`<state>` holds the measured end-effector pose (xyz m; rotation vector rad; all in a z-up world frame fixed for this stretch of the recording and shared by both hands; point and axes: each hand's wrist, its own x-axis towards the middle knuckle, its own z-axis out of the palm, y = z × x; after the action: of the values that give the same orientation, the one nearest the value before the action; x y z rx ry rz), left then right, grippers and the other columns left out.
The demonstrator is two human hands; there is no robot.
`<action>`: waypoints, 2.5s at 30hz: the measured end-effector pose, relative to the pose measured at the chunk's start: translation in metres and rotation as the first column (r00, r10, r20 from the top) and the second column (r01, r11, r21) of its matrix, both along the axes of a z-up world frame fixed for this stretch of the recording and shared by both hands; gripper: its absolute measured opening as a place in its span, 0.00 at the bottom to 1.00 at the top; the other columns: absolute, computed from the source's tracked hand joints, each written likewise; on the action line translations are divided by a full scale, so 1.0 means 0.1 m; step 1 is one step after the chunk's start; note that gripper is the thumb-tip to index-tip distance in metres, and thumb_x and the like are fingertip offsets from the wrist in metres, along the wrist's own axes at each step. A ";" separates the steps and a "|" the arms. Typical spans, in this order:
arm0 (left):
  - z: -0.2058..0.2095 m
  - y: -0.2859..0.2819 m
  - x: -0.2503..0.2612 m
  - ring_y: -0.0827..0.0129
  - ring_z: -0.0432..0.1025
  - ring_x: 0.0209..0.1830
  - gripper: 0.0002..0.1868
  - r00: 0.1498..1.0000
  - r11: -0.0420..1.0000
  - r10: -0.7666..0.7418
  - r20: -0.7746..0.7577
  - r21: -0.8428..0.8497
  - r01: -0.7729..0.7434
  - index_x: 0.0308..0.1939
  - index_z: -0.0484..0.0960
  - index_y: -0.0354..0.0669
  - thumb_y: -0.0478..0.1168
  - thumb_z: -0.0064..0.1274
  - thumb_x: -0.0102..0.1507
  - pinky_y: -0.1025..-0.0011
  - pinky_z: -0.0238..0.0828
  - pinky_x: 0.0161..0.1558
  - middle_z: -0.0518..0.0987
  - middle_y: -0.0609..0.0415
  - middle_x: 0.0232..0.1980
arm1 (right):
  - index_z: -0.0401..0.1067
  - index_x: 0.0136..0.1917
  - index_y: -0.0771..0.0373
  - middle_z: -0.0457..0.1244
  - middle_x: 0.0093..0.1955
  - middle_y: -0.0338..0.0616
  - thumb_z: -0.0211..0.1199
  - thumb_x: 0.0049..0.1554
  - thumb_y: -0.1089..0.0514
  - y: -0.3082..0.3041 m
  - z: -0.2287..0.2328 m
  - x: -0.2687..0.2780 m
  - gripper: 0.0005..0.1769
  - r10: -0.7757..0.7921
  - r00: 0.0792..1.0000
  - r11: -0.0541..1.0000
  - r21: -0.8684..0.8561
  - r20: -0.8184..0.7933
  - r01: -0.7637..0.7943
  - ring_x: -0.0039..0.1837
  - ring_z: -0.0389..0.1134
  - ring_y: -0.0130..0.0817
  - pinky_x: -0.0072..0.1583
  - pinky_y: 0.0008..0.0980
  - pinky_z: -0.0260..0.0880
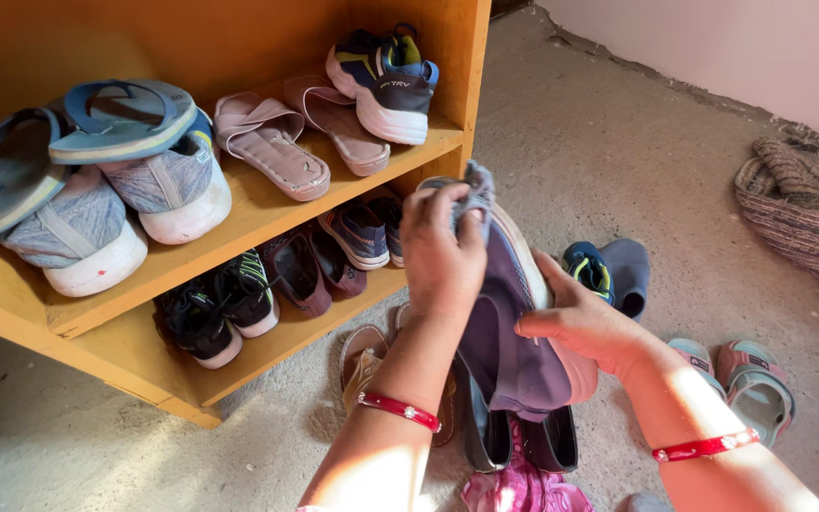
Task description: The person wipes the exterior and interior of several shoes using a cloth. They handle a dark slip-on shoe and a blue slip-on shoe, rubbing the cloth over the surfaces and inside the openings. The shoes are placed on the floor next to a wooden shoe rack.
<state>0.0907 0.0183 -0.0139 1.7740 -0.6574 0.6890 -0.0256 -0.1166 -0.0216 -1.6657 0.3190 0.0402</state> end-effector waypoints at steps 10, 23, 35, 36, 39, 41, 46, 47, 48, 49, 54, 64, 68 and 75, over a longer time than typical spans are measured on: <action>0.05 -0.03 -0.16 0.51 0.71 0.55 0.14 0.986 0.977 -0.142 0.091 0.173 0.125 0.51 0.82 0.46 0.35 0.57 0.60 0.57 0.68 0.61 0.76 0.49 0.53 | 0.48 0.82 0.56 0.65 0.61 0.44 0.62 0.39 0.68 -0.11 0.06 -0.03 0.58 0.002 1.000 1.000 0.013 -0.001 -0.002 0.56 0.67 0.29 0.56 0.29 0.68; -0.10 -0.17 -0.33 0.50 0.72 0.54 0.17 0.962 0.925 -0.195 -0.191 0.290 0.245 0.54 0.80 0.45 0.39 0.57 0.61 0.57 0.67 0.59 0.78 0.47 0.54 | 0.52 0.80 0.50 0.66 0.58 0.44 0.62 0.41 0.70 -0.10 0.07 0.02 0.55 -0.223 0.970 0.970 0.122 0.093 0.211 0.55 0.70 0.32 0.54 0.32 0.73; -0.17 -0.16 -0.40 0.50 0.73 0.53 0.11 0.894 0.843 -0.213 -0.394 0.389 0.372 0.45 0.85 0.49 0.40 0.56 0.59 0.57 0.69 0.57 0.80 0.50 0.52 | 0.62 0.73 0.54 0.68 0.56 0.47 0.60 0.44 0.69 -0.18 -0.18 0.00 0.43 -0.374 0.927 0.902 0.227 -0.017 0.367 0.54 0.72 0.37 0.53 0.39 0.75; -0.20 -0.16 -0.39 0.50 0.73 0.53 0.11 0.900 0.851 -0.206 -0.383 0.384 0.358 0.45 0.85 0.49 0.40 0.56 0.59 0.58 0.69 0.57 0.80 0.49 0.52 | 0.64 0.72 0.55 0.68 0.56 0.47 0.60 0.44 0.68 -0.18 -0.24 0.00 0.41 -0.392 0.919 0.887 0.251 -0.037 0.388 0.54 0.72 0.37 0.53 0.39 0.75; -0.29 -0.18 -0.33 0.50 0.74 0.53 0.12 0.911 0.869 -0.172 -0.374 0.378 0.320 0.46 0.84 0.48 0.41 0.57 0.58 0.58 0.70 0.57 0.80 0.48 0.51 | 0.67 0.70 0.57 0.68 0.54 0.50 0.61 0.46 0.68 -0.20 -0.46 0.00 0.37 -0.411 0.906 0.878 0.222 -0.105 0.424 0.52 0.72 0.40 0.52 0.40 0.75; -0.37 -0.19 -0.30 0.49 0.73 0.54 0.13 0.909 0.874 -0.133 -0.395 0.386 0.296 0.46 0.84 0.48 0.40 0.57 0.58 0.58 0.70 0.56 0.80 0.47 0.52 | 0.69 0.68 0.60 0.69 0.54 0.50 0.62 0.47 0.68 -0.19 -0.64 0.01 0.34 -0.424 0.898 0.870 0.223 -0.121 0.441 0.51 0.72 0.39 0.52 0.39 0.75; -0.64 -0.26 -0.40 0.50 0.74 0.54 0.15 0.851 0.842 -0.090 -0.518 0.417 0.342 0.49 0.84 0.51 0.43 0.58 0.58 0.58 0.71 0.57 0.79 0.48 0.54 | 0.71 0.67 0.62 0.71 0.54 0.49 0.64 0.49 0.64 -0.11 -1.14 0.04 0.30 -0.414 0.895 0.853 0.271 -0.167 0.445 0.51 0.73 0.37 0.52 0.37 0.75; -0.71 -0.26 -0.42 0.50 0.74 0.54 0.15 0.839 0.848 -0.104 -0.533 0.393 0.355 0.49 0.84 0.51 0.43 0.59 0.58 0.59 0.71 0.57 0.79 0.48 0.54 | 0.70 0.66 0.63 0.71 0.54 0.49 0.64 0.50 0.64 -0.12 -1.23 0.02 0.29 -0.394 0.905 0.854 0.301 -0.158 0.425 0.52 0.73 0.37 0.53 0.38 0.75; -0.78 -0.27 -0.44 0.50 0.74 0.54 0.16 0.838 0.829 -0.087 -0.539 0.427 0.361 0.50 0.84 0.52 0.43 0.59 0.58 0.58 0.71 0.57 0.79 0.49 0.54 | 0.70 0.66 0.63 0.71 0.54 0.49 0.64 0.51 0.63 -0.12 -1.32 0.02 0.28 -0.375 0.915 0.853 0.330 -0.149 0.403 0.52 0.73 0.36 0.53 0.38 0.75; -0.85 -0.28 -0.45 0.50 0.73 0.55 0.16 0.835 0.810 -0.071 -0.545 0.458 0.367 0.50 0.84 0.53 0.43 0.59 0.58 0.58 0.70 0.57 0.79 0.49 0.54 | 0.69 0.67 0.61 0.71 0.55 0.47 0.64 0.51 0.63 -0.13 -1.42 0.02 0.29 -0.398 0.904 0.851 0.304 -0.157 0.427 0.52 0.72 0.35 0.53 0.37 0.74; -1.18 -0.35 -0.48 0.49 0.72 0.57 0.16 0.837 0.794 -0.074 -0.542 0.476 0.378 0.51 0.83 0.50 0.41 0.59 0.59 0.58 0.68 0.59 0.78 0.48 0.55 | 0.67 0.69 0.58 0.71 0.54 0.44 0.66 0.52 0.62 -0.25 -1.89 0.01 0.32 -0.483 0.850 0.866 0.028 -0.209 0.499 0.53 0.72 0.32 0.54 0.34 0.72; -1.41 -0.57 -0.54 0.48 0.70 0.58 0.18 0.768 0.784 -0.088 -0.634 0.432 0.446 0.54 0.82 0.50 0.41 0.58 0.59 0.59 0.68 0.60 0.77 0.49 0.57 | 0.72 0.63 0.63 0.73 0.49 0.42 0.65 0.52 0.63 -0.68 -2.43 0.09 0.24 -0.398 0.913 0.834 -0.452 -0.090 0.318 0.49 0.72 0.28 0.52 0.29 0.71; -1.42 -0.72 -0.56 0.48 0.70 0.58 0.17 0.781 0.844 -0.170 -0.601 0.320 0.430 0.52 0.82 0.48 0.41 0.59 0.59 0.58 0.67 0.60 0.78 0.48 0.55 | 0.75 0.62 0.63 0.73 0.50 0.39 0.65 0.54 0.63 -0.86 -2.28 0.03 0.21 -0.549 0.836 0.804 -0.279 -0.010 0.525 0.50 0.72 0.25 0.53 0.27 0.71; -1.47 -1.15 -0.64 0.48 0.74 0.55 0.17 0.774 0.875 -0.326 -0.543 0.136 0.464 0.52 0.81 0.44 0.41 0.58 0.59 0.57 0.71 0.57 0.80 0.43 0.52 | 0.76 0.59 0.67 0.71 0.50 0.42 0.64 0.58 0.61 -1.17 -2.05 -0.09 0.16 -0.669 0.743 0.743 0.008 0.000 0.669 0.48 0.70 0.27 0.48 0.29 0.70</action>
<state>0.0266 -0.0966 -0.1613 1.8644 -0.7481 -0.1771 -0.0348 -0.2332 -0.2270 -1.4555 0.9047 -0.5068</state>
